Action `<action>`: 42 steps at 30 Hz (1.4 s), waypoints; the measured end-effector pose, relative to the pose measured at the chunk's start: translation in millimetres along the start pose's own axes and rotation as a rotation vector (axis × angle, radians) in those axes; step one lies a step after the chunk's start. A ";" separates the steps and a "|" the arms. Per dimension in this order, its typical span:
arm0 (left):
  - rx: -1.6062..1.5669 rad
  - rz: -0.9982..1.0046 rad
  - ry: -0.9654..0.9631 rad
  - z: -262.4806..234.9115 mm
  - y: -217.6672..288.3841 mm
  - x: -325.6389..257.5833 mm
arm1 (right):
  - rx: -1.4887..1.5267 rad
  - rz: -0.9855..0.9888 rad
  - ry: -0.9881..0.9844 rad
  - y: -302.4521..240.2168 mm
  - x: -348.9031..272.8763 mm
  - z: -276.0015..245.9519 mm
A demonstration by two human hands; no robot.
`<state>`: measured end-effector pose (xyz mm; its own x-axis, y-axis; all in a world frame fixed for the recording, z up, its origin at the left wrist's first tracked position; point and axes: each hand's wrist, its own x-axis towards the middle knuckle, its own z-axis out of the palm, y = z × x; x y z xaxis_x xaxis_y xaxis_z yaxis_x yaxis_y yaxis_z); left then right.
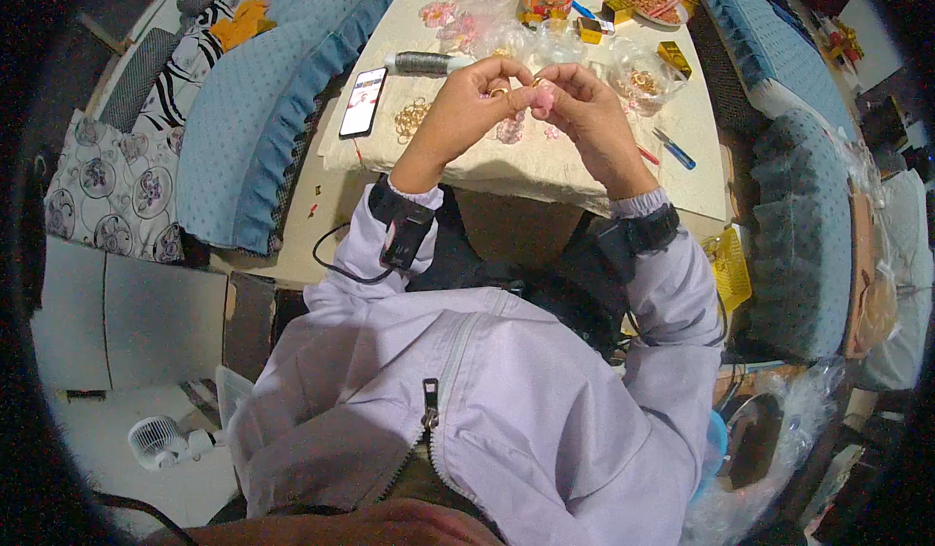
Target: The person assembles small decorative keychains by threading pink beads onto metal rings and securing them with pliers. They handle multiple keychains one at a time, using pliers to close the rings and occasionally inspecting the finished pieces.
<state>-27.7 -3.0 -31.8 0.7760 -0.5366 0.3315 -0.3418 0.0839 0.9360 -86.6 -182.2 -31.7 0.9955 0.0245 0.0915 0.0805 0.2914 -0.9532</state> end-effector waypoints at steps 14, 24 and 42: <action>0.206 0.036 0.095 -4.2 10.9 -3.2 | -0.256 -0.112 0.014 -10.4 -9.7 7.4; 0.058 0.109 0.113 -4.0 13.7 -0.6 | -0.457 -0.231 0.064 -21.1 -12.0 8.6; -0.192 -0.174 -0.078 -0.7 10.4 -20.6 | -0.700 -0.477 0.027 -46.9 -5.1 18.6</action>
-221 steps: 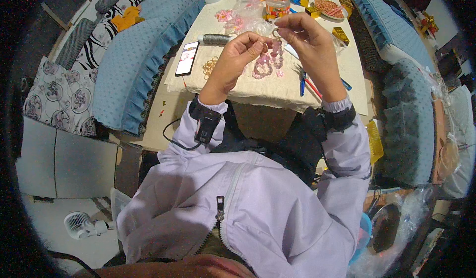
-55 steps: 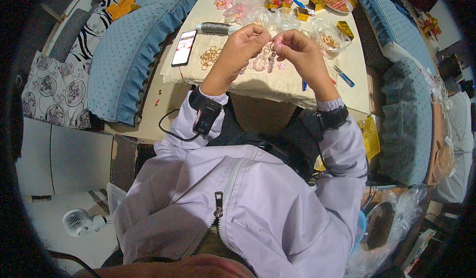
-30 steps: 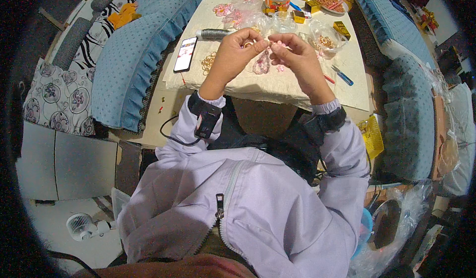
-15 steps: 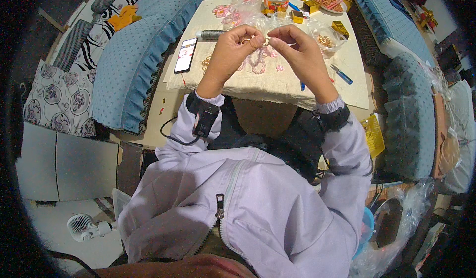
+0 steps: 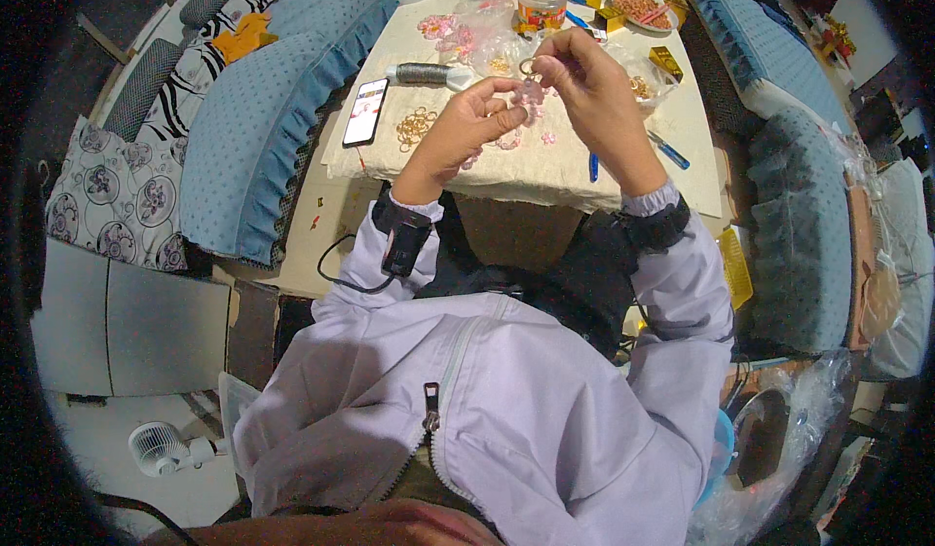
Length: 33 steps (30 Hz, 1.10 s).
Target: The person assembles small decorative keychains by threading pink beads onto metal rings and securing them with pliers. They handle multiple keychains one at a time, using pliers to close the rings and occasionally inspecting the finished pieces.
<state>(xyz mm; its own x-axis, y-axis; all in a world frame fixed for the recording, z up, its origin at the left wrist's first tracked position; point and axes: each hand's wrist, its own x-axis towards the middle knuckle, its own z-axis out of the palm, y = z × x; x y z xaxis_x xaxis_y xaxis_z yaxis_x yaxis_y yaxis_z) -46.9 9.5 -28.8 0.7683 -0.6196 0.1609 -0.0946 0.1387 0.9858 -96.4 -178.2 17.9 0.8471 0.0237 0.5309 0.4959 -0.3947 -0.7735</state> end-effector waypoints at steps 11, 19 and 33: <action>-0.081 -0.029 -0.093 7.4 -5.8 -4.3 | 0.089 -0.012 0.007 -1.9 2.5 -5.0; -0.111 -0.061 -0.105 8.8 -1.0 -12.8 | 0.093 0.001 0.017 -0.5 4.6 -5.3; -0.060 0.002 -0.025 7.8 -6.5 -14.2 | 0.152 -0.012 0.067 6.5 7.1 -8.4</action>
<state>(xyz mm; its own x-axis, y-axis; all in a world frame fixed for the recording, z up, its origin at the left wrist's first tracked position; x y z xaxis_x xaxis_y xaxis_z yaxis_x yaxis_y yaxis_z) -62.1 11.3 -37.2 0.7522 -0.6379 0.1652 -0.0580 0.1855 0.9809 -88.8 -188.4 19.6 0.8288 -0.0362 0.5584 0.5333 -0.2510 -0.8078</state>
